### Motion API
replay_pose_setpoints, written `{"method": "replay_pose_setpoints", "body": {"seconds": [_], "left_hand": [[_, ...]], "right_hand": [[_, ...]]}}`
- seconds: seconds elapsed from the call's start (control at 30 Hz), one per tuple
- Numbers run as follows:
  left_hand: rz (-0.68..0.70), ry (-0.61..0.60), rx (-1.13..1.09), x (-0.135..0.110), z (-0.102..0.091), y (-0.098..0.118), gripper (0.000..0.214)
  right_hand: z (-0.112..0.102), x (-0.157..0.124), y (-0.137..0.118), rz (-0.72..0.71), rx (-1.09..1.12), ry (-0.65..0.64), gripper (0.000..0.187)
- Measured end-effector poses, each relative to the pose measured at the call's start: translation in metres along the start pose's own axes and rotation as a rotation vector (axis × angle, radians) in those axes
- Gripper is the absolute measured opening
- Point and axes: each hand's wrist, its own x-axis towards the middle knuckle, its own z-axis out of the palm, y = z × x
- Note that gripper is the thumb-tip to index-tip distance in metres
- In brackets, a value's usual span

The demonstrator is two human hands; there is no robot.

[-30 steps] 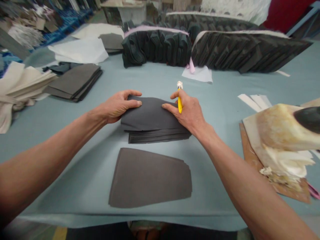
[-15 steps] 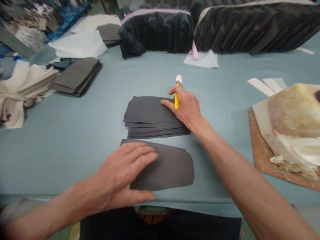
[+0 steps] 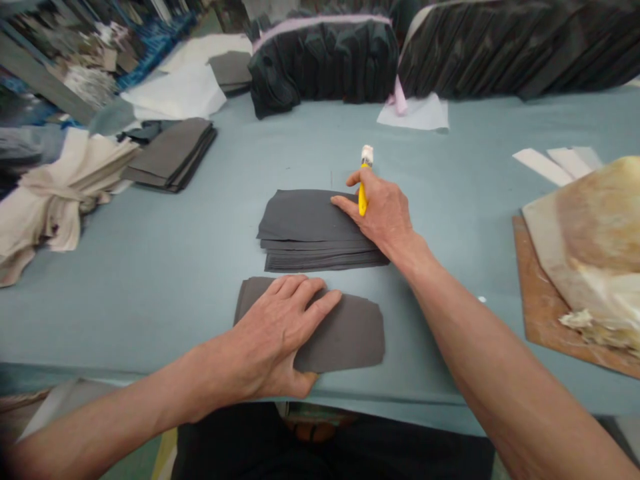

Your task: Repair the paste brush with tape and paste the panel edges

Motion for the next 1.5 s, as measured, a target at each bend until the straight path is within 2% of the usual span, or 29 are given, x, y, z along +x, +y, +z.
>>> {"method": "replay_pose_setpoints", "body": {"seconds": [0.17,0.3,0.6,0.77,0.9,1.0,1.1,1.17,1.23,1.37,1.43,1.5], "left_hand": [[-0.040,-0.022,0.038,-0.030,-0.006,-0.017,0.086],[-0.128,-0.001,0.119,-0.058,-0.009,-0.034,0.087],[-0.226,0.012,0.214,-0.092,-0.011,-0.052,0.091],[-0.349,-0.021,0.241,-0.118,-0.023,-0.098,0.091],[-0.418,-0.026,0.239,-0.123,-0.036,-0.136,0.094],[-0.429,-0.060,0.237,-0.119,-0.042,-0.148,0.099],[-0.454,-0.091,0.201,-0.116,-0.046,-0.147,0.107],[-0.472,-0.056,0.153,-0.112,-0.050,-0.143,0.111],[-0.480,0.045,0.088,-0.102,-0.057,-0.138,0.106],[-0.420,0.275,-0.069,-0.055,-0.079,-0.133,0.089],[-0.329,0.301,-0.133,-0.020,-0.091,-0.134,0.091],[-0.224,0.260,-0.179,0.018,-0.104,-0.136,0.101]], "right_hand": [[0.002,0.000,0.002,-0.018,-0.024,0.038,0.034],[0.004,0.000,0.003,-0.023,-0.019,0.036,0.036],[-0.002,0.001,-0.002,0.030,-0.067,-0.026,0.035],[-0.003,-0.001,-0.003,0.035,-0.054,-0.016,0.036],[-0.005,-0.001,-0.005,0.041,-0.065,-0.030,0.038],[-0.007,0.000,-0.007,0.033,-0.076,-0.061,0.038],[-0.006,0.002,-0.006,0.025,-0.093,-0.068,0.036],[-0.005,0.003,-0.005,0.006,-0.088,-0.042,0.038],[-0.004,0.002,-0.005,-0.035,-0.063,0.001,0.042],[-0.007,-0.008,-0.011,-0.176,-0.031,0.140,0.044],[-0.010,-0.016,-0.016,-0.243,-0.036,0.200,0.040],[-0.013,-0.025,-0.020,-0.290,-0.049,0.230,0.035]]}}
